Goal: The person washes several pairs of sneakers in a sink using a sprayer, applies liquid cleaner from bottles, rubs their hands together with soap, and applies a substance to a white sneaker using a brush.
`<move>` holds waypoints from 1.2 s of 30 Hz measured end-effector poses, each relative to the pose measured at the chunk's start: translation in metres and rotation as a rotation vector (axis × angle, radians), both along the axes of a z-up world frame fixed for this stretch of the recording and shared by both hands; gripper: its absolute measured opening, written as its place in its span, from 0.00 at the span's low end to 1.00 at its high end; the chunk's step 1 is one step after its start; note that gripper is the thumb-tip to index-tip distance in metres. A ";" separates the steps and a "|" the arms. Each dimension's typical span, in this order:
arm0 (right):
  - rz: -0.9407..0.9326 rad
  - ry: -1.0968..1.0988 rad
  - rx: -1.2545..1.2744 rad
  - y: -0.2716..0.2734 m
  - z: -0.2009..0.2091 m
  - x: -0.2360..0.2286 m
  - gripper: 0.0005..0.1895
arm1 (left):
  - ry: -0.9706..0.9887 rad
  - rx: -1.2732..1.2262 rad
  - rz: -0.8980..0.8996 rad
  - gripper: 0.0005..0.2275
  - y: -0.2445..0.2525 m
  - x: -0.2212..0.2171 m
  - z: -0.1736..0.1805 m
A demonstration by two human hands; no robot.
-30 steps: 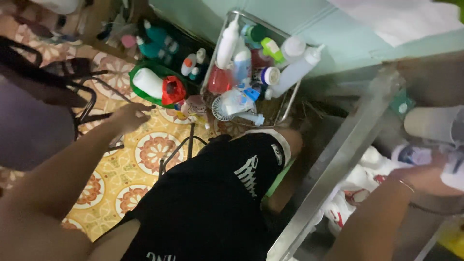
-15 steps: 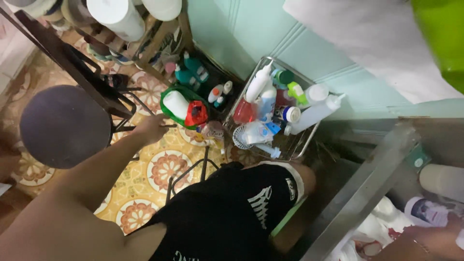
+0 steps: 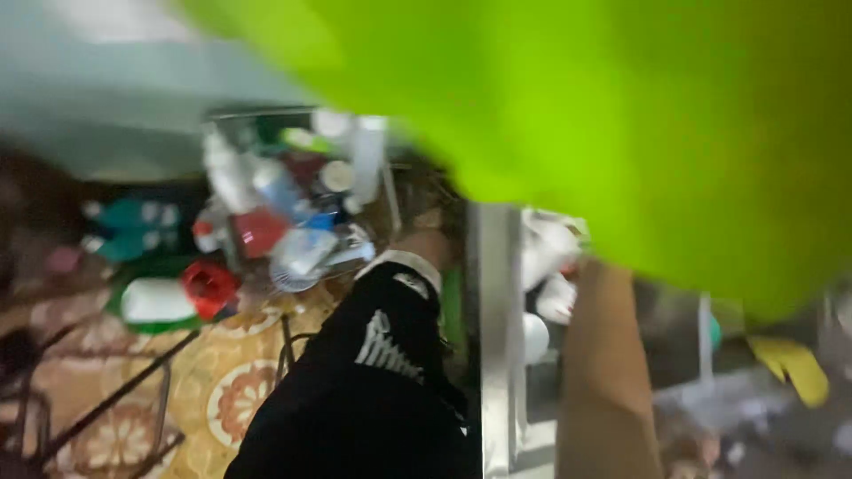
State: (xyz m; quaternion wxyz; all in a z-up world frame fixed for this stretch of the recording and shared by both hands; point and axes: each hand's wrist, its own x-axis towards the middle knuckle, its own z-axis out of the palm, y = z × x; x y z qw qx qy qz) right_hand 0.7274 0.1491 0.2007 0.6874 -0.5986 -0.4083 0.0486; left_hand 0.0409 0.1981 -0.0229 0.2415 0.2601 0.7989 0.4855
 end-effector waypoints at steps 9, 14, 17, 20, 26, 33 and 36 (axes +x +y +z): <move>-0.062 0.031 0.194 0.046 -0.007 -0.010 0.49 | -0.021 0.049 -0.116 0.12 0.019 -0.008 0.023; -0.148 0.140 0.235 0.085 -0.019 0.006 0.48 | -0.087 0.128 -0.224 0.11 0.007 0.015 0.067; -0.210 0.101 0.211 0.106 -0.042 0.023 0.41 | -0.136 0.173 -0.310 0.11 -0.018 0.015 0.095; -0.307 -0.015 -0.027 0.109 -0.067 0.033 0.29 | -0.192 0.195 -0.450 0.10 -0.032 0.013 0.115; -0.344 -0.156 -0.210 0.023 -0.122 -0.013 0.31 | -0.367 0.217 -0.782 0.10 -0.043 0.045 0.143; -0.080 0.851 -0.243 -0.090 -0.199 0.032 0.19 | -0.467 0.198 -1.074 0.09 -0.070 0.073 0.191; -0.041 0.952 -0.096 -0.092 -0.228 0.078 0.14 | -0.482 0.204 -1.164 0.09 -0.075 0.095 0.213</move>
